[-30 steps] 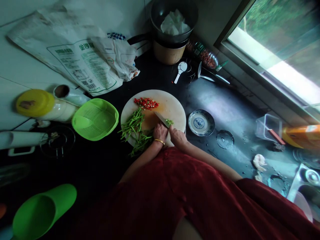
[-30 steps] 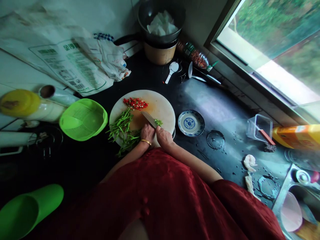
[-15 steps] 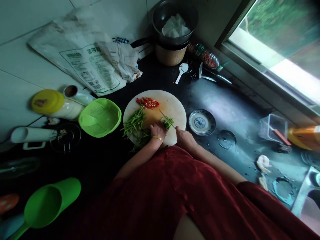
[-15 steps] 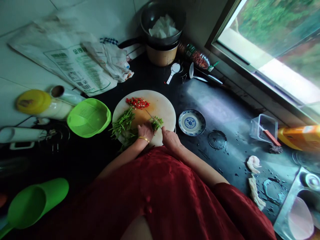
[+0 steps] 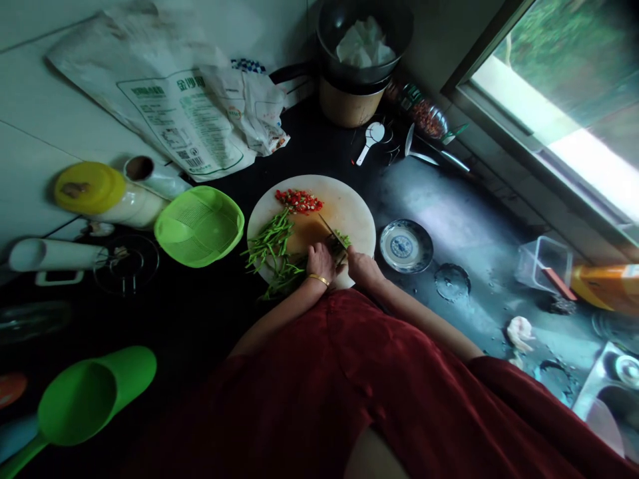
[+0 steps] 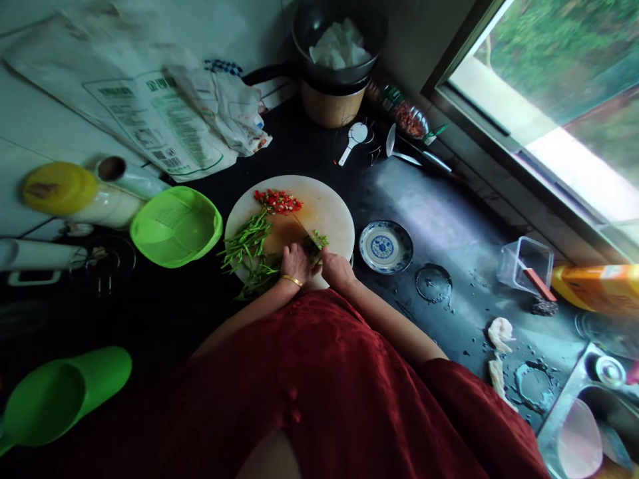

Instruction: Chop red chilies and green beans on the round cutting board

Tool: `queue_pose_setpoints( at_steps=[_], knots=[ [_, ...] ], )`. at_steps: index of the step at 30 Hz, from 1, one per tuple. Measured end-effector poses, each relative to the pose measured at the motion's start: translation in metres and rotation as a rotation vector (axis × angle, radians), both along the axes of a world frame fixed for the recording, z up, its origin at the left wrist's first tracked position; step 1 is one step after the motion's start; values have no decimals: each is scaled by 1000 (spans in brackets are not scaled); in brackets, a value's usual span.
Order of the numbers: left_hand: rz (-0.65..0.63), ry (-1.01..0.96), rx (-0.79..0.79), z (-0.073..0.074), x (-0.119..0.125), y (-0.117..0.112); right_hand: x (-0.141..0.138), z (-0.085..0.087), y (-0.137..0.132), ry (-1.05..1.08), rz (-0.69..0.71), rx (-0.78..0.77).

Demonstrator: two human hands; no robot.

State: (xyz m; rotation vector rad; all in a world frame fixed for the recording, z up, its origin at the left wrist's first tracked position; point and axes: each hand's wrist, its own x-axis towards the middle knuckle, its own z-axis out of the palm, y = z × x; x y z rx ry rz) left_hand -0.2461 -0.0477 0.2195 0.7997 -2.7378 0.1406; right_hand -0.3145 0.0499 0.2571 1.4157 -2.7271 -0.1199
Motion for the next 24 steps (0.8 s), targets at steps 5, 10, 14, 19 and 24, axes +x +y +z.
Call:
queue_pose_setpoints(
  at_steps=[5, 10, 14, 19, 24],
  knots=[
    [44, 25, -22, -5, -4, 0, 2, 8, 17, 15, 18, -41],
    [26, 47, 20, -7, -4, -3, 15, 9, 37, 30, 37, -15],
    [2, 65, 22, -9, -6, -5, 16, 6, 33, -6, 8, 17],
    [-3, 58, 20, -9, -7, -7, 7, 6, 9, -17, 15, 33],
    [3, 61, 13, -7, -4, -6, 2, 4, -3, 13, 26, -17]
  ],
)
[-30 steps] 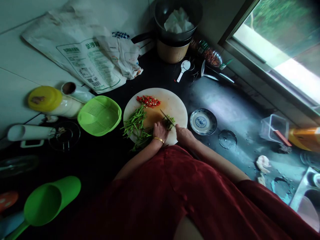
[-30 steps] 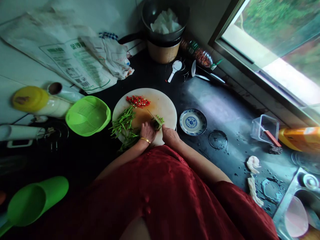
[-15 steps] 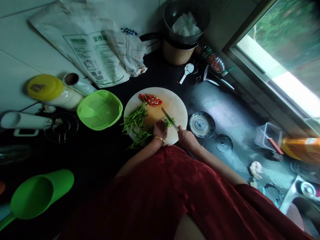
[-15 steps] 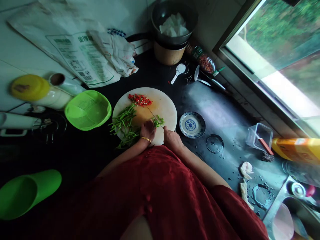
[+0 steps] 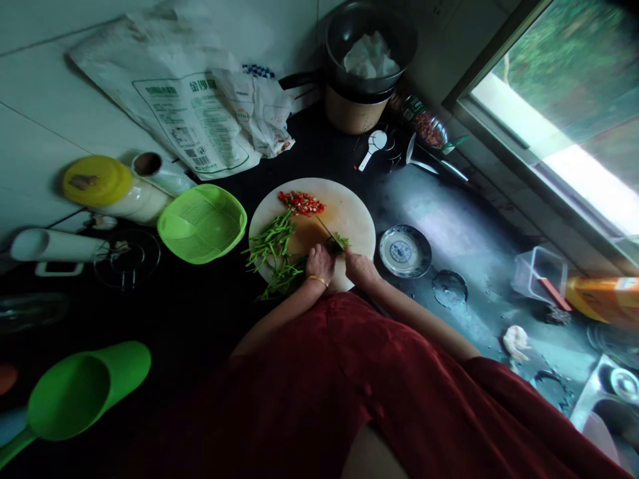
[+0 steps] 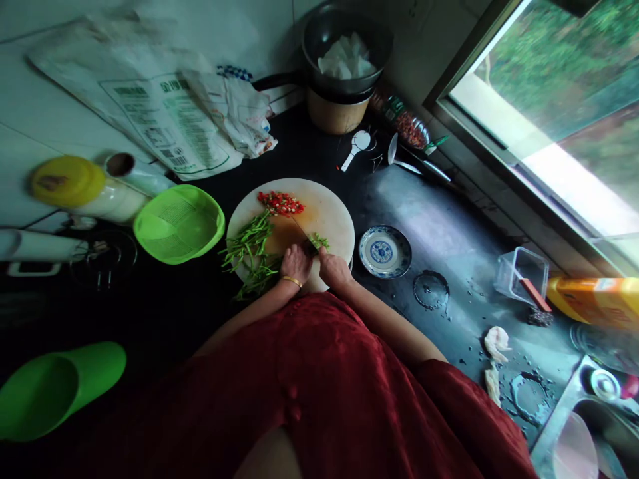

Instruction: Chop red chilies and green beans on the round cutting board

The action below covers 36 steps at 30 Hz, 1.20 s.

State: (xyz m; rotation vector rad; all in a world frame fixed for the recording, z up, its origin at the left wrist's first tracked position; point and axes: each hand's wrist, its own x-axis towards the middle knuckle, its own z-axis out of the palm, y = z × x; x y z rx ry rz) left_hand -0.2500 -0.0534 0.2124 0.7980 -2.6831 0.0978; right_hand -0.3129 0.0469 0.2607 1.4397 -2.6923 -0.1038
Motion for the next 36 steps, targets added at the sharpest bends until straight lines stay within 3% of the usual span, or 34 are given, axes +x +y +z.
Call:
queue_pose_setpoints(
  at_steps=[9, 19, 24, 29, 36],
  knots=[
    [-28, 37, 9, -9, -6, -5, 10, 8, 35, -23, -8, 48],
    [23, 13, 7, -2, -3, -2, 6, -3, -7, 27, 8, 44],
    [18, 42, -4, -3, -1, -3, 3, 2, 11, -3, 12, -18],
    [-4, 46, 5, -7, -3, -4, 9, 5, 30, -43, 4, 39],
    [12, 35, 29, -6, -7, -4, 11, 1, 3, -38, -19, 51]
  ],
)
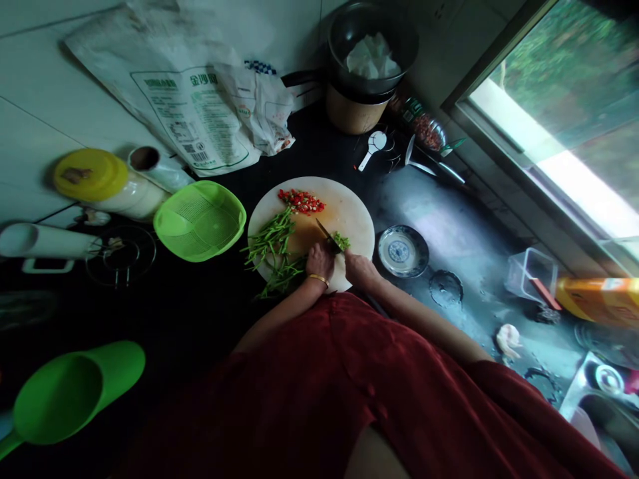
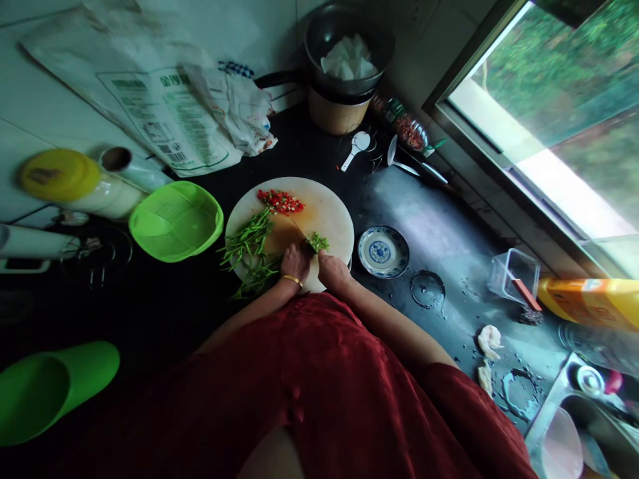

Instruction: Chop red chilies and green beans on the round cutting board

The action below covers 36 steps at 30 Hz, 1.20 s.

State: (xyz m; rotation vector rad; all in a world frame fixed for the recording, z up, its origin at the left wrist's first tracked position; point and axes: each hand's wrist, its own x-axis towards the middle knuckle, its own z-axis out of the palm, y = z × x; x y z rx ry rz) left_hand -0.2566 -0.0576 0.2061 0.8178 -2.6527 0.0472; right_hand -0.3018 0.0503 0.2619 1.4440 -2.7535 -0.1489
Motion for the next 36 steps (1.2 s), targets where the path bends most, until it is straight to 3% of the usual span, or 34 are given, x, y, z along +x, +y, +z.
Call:
queue_pose_setpoints(
  at_steps=[6, 12, 20, 26, 31, 36],
  knots=[
    [18, -24, 12, 15, 10, 6, -8, -6, -12, 38, 52, -79],
    [63, -76, 17, 33, 31, 11, -8, 0, 11, 43, 57, -124],
    [35, -95, 44, 19, 29, 7, 5, -7, 30, -7, 3, -59],
    [-29, -107, 8, 14, 27, 3, -1, -4, 7, -5, 21, -11],
    [-24, -88, 27, 16, 28, 4, -7, -4, -9, 22, 58, -60],
    [-7, -40, 44, 11, 26, 4, -4, 1, 12, 48, 48, -21]
  ],
)
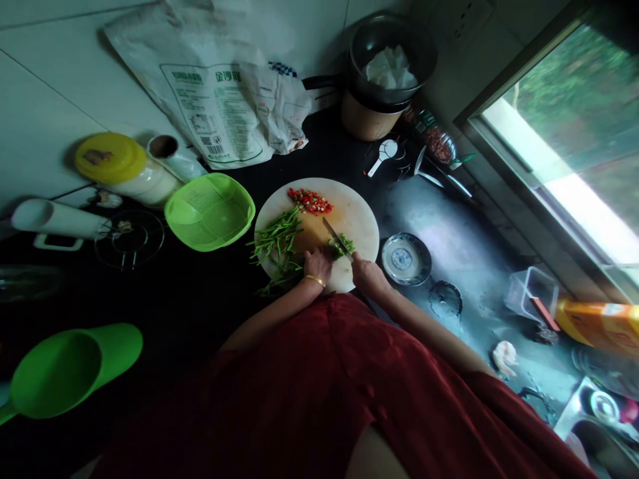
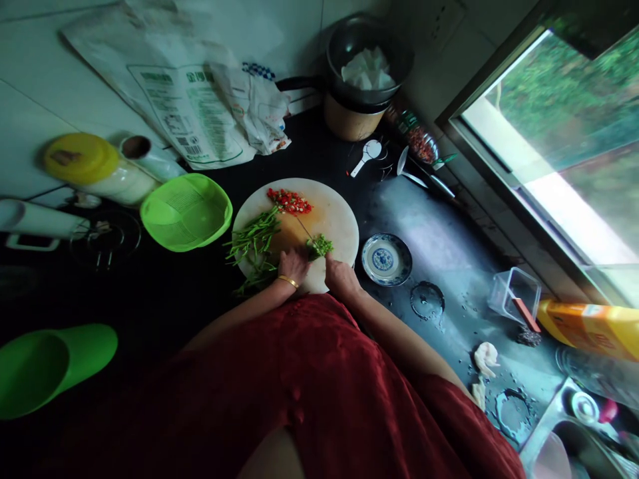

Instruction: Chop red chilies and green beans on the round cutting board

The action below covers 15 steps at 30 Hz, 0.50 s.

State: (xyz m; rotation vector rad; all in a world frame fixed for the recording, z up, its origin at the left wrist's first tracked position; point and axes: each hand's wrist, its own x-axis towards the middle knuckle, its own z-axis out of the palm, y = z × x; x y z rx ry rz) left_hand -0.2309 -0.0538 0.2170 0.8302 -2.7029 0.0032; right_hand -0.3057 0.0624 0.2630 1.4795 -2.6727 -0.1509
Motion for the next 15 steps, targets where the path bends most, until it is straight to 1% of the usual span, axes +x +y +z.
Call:
queue_pose_setpoints(
  at_steps=[2, 4, 7, 11, 13, 15],
  knots=[
    [-3, -4, 9, 0, 0, 0, 3, 2, 8, -3, -6, 30],
    [-4, -19, 15, 2, 1, 0, 6, 3, 8, -16, -28, 58],
    [-12, -49, 15, 5, 3, 1, 7, 1, -5, -30, -33, 64],
    [-2, -48, 19, 5, 2, 1, 4, -2, -24, -12, 7, 17],
    [9, -34, 23, 4, 1, 1, 2, -1, -24, -12, 17, 7],
    [21, -18, 27, 4, 1, 2, 2, 2, -16, -12, 16, 20]
  ],
)
